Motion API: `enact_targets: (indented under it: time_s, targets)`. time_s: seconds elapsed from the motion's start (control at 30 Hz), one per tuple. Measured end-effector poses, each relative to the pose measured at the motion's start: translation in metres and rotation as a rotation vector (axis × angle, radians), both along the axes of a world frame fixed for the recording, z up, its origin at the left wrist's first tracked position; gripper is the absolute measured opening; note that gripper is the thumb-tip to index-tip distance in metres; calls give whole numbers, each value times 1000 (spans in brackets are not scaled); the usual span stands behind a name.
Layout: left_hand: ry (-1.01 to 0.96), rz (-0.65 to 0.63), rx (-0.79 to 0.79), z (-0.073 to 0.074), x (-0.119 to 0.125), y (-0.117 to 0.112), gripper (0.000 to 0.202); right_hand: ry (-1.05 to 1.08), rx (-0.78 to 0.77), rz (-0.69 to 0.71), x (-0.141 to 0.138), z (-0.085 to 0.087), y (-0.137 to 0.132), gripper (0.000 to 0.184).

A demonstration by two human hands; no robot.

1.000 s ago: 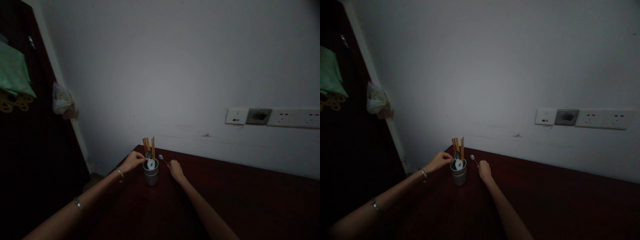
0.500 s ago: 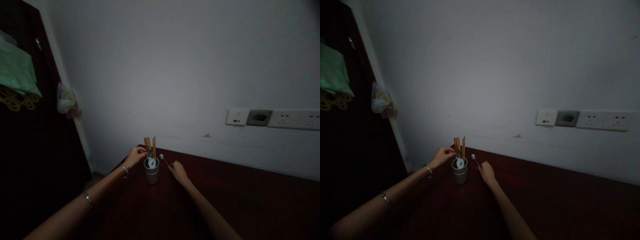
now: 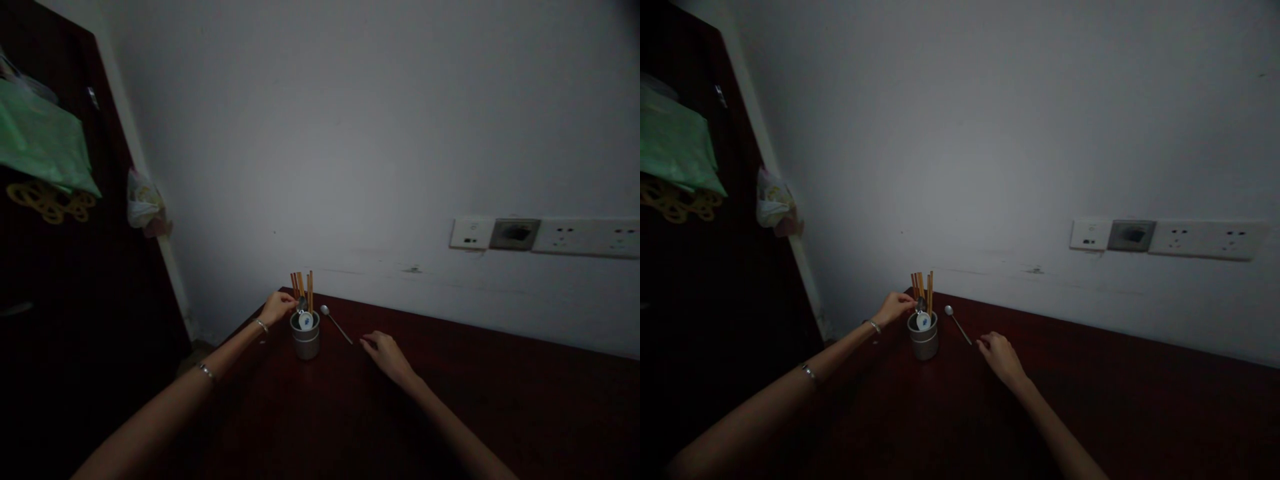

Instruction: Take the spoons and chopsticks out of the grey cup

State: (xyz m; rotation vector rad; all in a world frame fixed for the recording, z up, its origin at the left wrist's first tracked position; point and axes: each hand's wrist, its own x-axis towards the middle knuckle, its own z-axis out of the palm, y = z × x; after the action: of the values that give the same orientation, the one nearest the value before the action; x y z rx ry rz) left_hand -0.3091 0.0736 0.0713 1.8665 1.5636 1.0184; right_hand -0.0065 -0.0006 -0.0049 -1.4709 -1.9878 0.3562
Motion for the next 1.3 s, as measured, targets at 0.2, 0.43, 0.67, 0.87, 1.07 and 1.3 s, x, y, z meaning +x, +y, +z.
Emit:
enact_targets:
  time_s: [0.2,0.43,0.67,0.87,1.07,1.3]
  targets:
    - [-8,48,49,18,2,-5,23,278,-155,10,13,-26,-1,38]
    - [-81,121,224,68,-9,-12,26,480,-214,-15,17,-41,0,40]
    - [-278,238,336,118,-49,-11,23,527,-154,-5,20,-49,-4,45]
    - [-228,294,137,92,-83,-5,22,488,-123,-8,21,-50,-6,46]
    - [-2,287,-194,23,-101,10,15,482,-130,-18,21,-51,-6,45]
    - [182,224,-397,-34,-99,32,21,432,-116,-42,20,-47,-6,45]
